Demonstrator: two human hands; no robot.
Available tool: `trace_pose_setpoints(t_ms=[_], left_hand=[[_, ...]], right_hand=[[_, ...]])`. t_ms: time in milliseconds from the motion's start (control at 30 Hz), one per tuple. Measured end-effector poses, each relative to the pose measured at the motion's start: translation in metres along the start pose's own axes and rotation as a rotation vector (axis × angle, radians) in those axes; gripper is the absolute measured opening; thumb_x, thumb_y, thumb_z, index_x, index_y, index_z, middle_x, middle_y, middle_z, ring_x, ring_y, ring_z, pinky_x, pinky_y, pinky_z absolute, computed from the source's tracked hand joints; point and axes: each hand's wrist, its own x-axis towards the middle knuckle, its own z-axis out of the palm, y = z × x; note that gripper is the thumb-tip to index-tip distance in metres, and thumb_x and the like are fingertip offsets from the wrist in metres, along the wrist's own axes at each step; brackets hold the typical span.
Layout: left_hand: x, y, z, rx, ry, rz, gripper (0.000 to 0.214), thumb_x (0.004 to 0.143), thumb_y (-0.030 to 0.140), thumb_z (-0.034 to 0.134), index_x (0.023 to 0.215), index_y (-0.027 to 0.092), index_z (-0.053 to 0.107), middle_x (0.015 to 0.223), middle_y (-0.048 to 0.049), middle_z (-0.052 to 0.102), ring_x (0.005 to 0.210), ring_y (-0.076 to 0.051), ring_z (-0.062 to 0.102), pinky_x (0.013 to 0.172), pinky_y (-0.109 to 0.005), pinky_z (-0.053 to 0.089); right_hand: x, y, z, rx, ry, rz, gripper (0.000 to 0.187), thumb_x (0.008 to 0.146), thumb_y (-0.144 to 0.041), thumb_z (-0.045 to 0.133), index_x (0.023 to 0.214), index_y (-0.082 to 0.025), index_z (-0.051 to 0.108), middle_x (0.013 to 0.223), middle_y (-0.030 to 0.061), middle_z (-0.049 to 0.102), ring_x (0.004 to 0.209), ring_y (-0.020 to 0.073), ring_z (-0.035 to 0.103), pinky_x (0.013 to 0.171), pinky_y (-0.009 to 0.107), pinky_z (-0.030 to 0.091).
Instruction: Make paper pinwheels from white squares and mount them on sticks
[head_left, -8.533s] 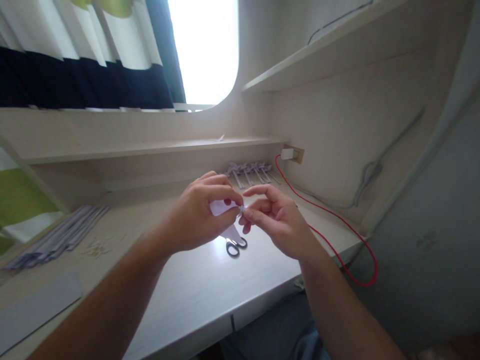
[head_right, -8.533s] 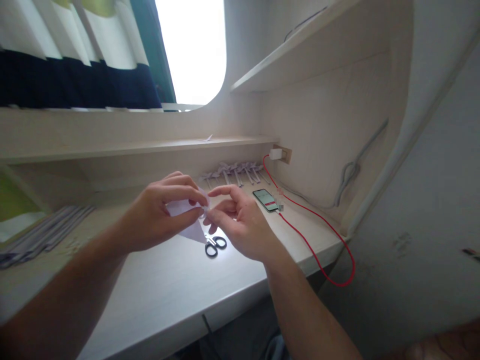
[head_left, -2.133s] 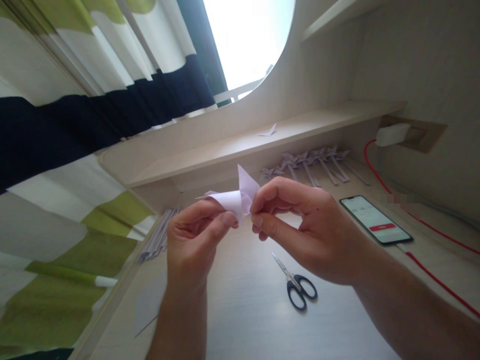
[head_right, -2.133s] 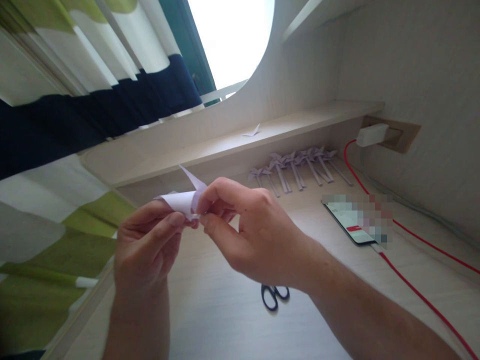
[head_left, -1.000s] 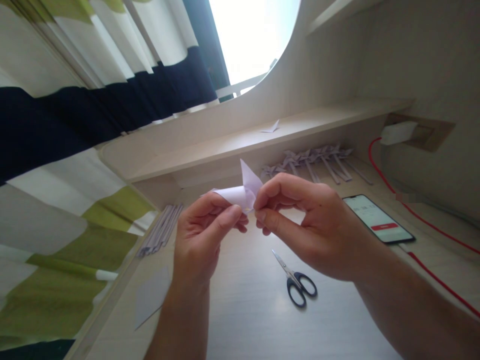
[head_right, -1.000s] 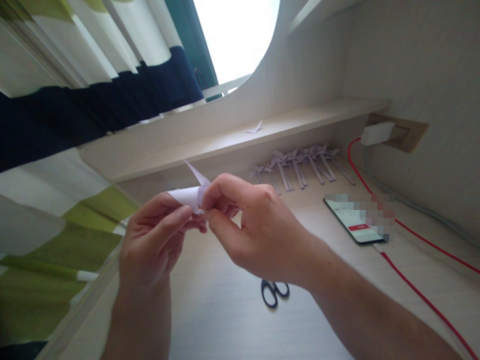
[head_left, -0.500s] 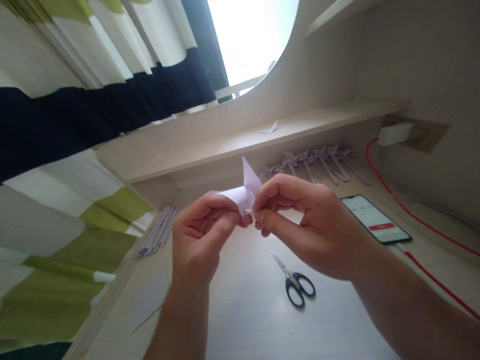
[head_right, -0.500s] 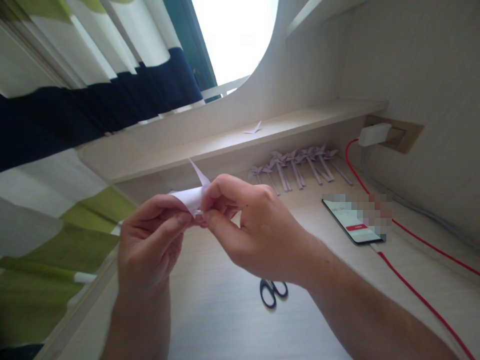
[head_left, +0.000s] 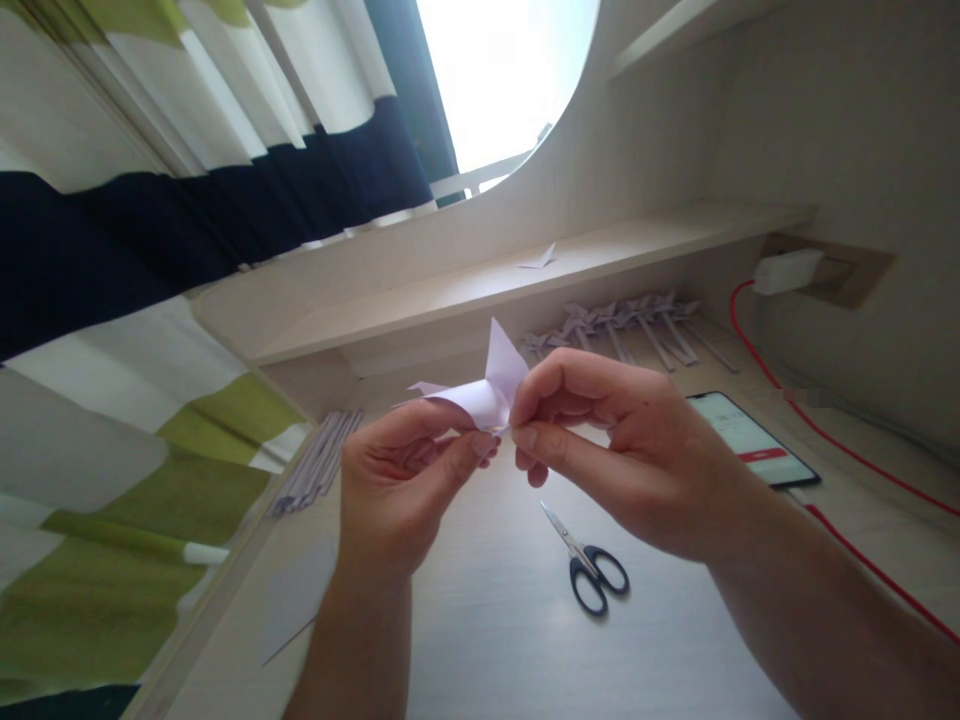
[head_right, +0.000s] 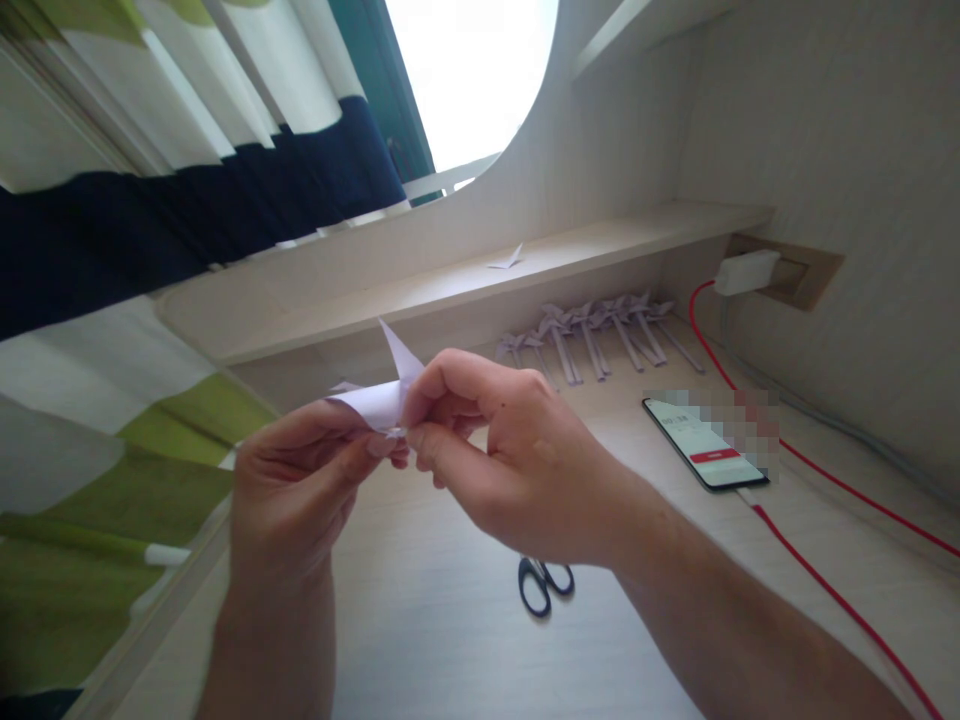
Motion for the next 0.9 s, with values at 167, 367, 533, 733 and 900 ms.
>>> trace_pose_setpoints(t_ms=[167,367,533,733,900], left_hand=[[-0.0001,0.005,0.0045,0.084,0.012,0.031,0.009,0.078,0.014,0.089,0.081,0.02,0.083,0.076,-0.0031,0.078,0.071,-0.014,0.071,0.067,-0.023,0.059],[-0.002,0.0085,0.008,0.144,0.038,0.007,0.009,0.076,0.02,0.091,0.08,0.02,0.083,0.078,-0.0026,0.079,0.071,-0.015,0.072,0.068,-0.025,0.061],[-0.0026,0.0072,0.0072,0.173,0.053,0.0,0.009,0.075,0.017,0.09,0.079,0.02,0.083,0.081,-0.0031,0.08,0.071,-0.016,0.074,0.069,-0.026,0.063],[-0.0017,0.0055,0.0073,0.189,0.061,0.008,0.009,0.075,0.014,0.089,0.078,0.021,0.084,0.081,-0.0034,0.081,0.072,-0.017,0.074,0.067,-0.027,0.062],[-0.0018,0.0031,0.0068,0.184,0.05,-0.005,0.009,0.075,0.014,0.089,0.079,0.021,0.084,0.081,-0.0031,0.081,0.072,-0.017,0.074,0.067,-0.026,0.061]], right_hand=[[-0.0005,0.0029,-0.0001,-0.013,0.006,0.025,0.014,0.097,-0.006,0.059,0.1,-0.019,0.063,0.076,-0.0011,0.069,0.069,0.0134,0.068,0.06,0.025,0.053],[-0.0008,0.0045,-0.0001,-0.085,0.011,0.01,0.019,0.095,-0.004,0.059,0.102,-0.021,0.062,0.075,-0.0031,0.068,0.067,0.0124,0.066,0.058,0.024,0.051],[-0.0018,0.0022,-0.0012,-0.152,0.024,-0.001,0.018,0.095,-0.007,0.061,0.106,-0.022,0.06,0.079,-0.0028,0.07,0.069,0.0128,0.069,0.06,0.025,0.052],[-0.0023,0.0037,-0.0013,-0.201,-0.014,0.012,0.016,0.098,-0.01,0.058,0.108,-0.023,0.058,0.079,-0.0034,0.069,0.07,0.0133,0.068,0.059,0.026,0.049],[-0.0015,0.0054,-0.0006,-0.226,-0.037,0.013,0.013,0.102,-0.013,0.054,0.109,-0.023,0.057,0.074,-0.004,0.065,0.064,0.013,0.065,0.056,0.027,0.044]])
